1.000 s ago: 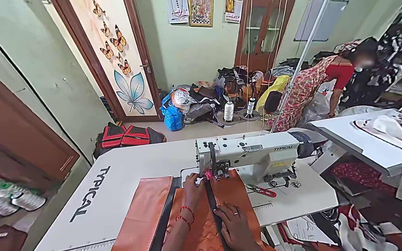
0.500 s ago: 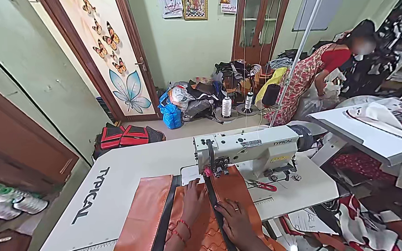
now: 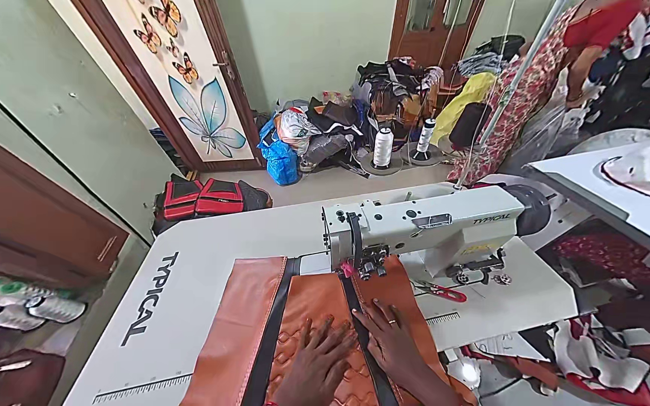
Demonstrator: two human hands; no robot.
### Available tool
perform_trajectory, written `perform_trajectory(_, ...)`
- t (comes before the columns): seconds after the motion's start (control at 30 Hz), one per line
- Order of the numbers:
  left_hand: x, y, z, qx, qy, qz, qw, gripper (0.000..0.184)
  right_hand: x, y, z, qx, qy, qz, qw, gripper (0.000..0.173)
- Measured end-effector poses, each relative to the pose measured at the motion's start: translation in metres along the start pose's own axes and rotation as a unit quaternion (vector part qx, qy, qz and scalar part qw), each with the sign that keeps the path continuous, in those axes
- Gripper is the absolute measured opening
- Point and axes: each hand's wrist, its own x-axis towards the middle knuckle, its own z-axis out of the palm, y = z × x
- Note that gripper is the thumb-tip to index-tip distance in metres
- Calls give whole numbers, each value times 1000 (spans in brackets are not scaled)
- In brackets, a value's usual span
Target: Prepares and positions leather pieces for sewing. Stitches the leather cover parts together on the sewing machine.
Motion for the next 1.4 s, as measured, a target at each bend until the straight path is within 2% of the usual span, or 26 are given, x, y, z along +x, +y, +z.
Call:
perform_trajectory(0.13,15,-29,-1,7,22,19,1000,50,21,-3,7,-8,14,15,1000,56)
perform_trajectory(0.43,53,-66,-23,-4,-22,6,1000,53,70,11,12,-11,36,17,999,53)
perform_trajectory(0.53,69,-80,-30,-8,-28,-1,1000,59,89,12,7,-5,2,43,999,49)
perform_trajectory(0.6,77,-87,-33,-9,-30,-5,999,60,101,14,11,-12,24,44,999,45)
perform_trajectory(0.67,85,-93,-38,-20,-35,-18,999,59,111,16,8,-4,5,59,998,45)
perform_trajectory(0.87,110,-115,-49,-24,-32,-13,999,58,136,32,23,8,74,45,996,51)
perform_trajectory(1.0,129,-133,-56,-3,-31,-12,999,55,146,35,20,24,95,46,994,45)
perform_trajectory(1.07,127,-125,-58,43,-30,18,998,51,136,34,14,-6,73,35,997,45)
perform_trajectory(1.13,108,-100,-61,100,-23,115,988,43,111,14,-8,-10,-37,40,998,45)
perform_trajectory(1.17,91,-84,-57,101,-15,161,982,41,90,4,-15,-4,-63,18,998,46)
perform_trajectory(1.2,71,-69,-50,79,-3,200,977,40,65,-5,-17,8,-53,-25,998,49)
perform_trajectory(1.27,23,-44,-32,-10,-19,221,975,47,16,-19,-8,25,9,-128,991,58)
perform_trajectory(1.33,-8,-33,-17,-50,-34,232,971,53,-12,-29,-1,10,70,-175,982,49)
perform_trajectory(1.4,-15,-38,-15,-57,-52,236,969,55,-16,-33,-2,-10,82,-185,979,40)
